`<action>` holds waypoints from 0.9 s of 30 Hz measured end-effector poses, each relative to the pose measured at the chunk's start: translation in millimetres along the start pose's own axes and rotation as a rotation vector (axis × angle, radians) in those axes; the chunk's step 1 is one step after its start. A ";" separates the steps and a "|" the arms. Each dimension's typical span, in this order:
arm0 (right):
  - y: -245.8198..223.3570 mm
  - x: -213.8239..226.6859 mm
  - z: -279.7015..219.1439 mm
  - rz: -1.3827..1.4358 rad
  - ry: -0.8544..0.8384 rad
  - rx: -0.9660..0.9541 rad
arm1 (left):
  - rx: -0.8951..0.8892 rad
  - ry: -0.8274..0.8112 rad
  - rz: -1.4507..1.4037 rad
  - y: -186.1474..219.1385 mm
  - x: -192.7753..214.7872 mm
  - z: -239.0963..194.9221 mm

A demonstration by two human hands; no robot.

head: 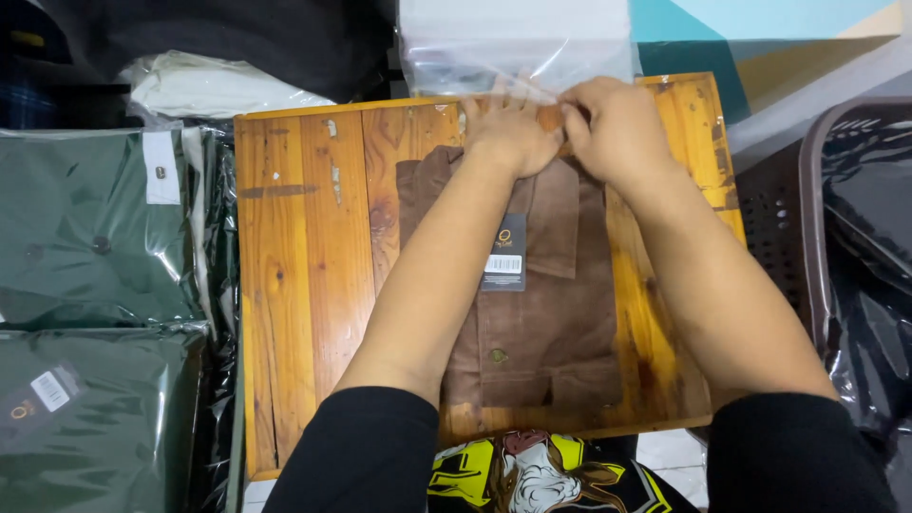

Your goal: Folding a brown shirt and placing it into a clear plastic bag for packaging.

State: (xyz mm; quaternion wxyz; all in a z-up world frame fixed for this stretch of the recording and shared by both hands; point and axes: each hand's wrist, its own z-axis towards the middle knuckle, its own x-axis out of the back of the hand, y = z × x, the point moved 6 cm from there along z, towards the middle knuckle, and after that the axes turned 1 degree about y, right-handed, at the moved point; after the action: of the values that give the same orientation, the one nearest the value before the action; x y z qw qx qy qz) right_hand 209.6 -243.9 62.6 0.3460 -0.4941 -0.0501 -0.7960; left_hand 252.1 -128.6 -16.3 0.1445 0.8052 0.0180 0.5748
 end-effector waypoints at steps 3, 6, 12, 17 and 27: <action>-28.8 22.2 -15.0 0.051 -0.003 0.027 | 0.000 0.265 -0.097 -6.6 -2.4 3.2; -67.7 50.9 -31.3 0.080 -0.004 0.031 | -0.048 0.199 0.063 -5.3 -8.6 9.3; -115.2 84.4 -95.3 0.101 0.051 -0.008 | -0.020 0.298 -0.028 -9.2 -59.5 53.8; -171.9 116.4 -134.9 0.230 0.093 0.138 | -0.131 0.486 -0.026 -10.1 -20.3 13.5; -196.4 89.7 -174.0 0.490 -0.236 0.252 | -0.529 0.540 -0.931 -56.7 61.1 -123.4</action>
State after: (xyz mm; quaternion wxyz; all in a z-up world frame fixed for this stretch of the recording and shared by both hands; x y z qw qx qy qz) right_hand -63.6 -213.9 99.6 0.5783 -0.5336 -0.0677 -0.6135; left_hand 165.7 -36.2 62.3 0.5670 0.4750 0.2611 0.6203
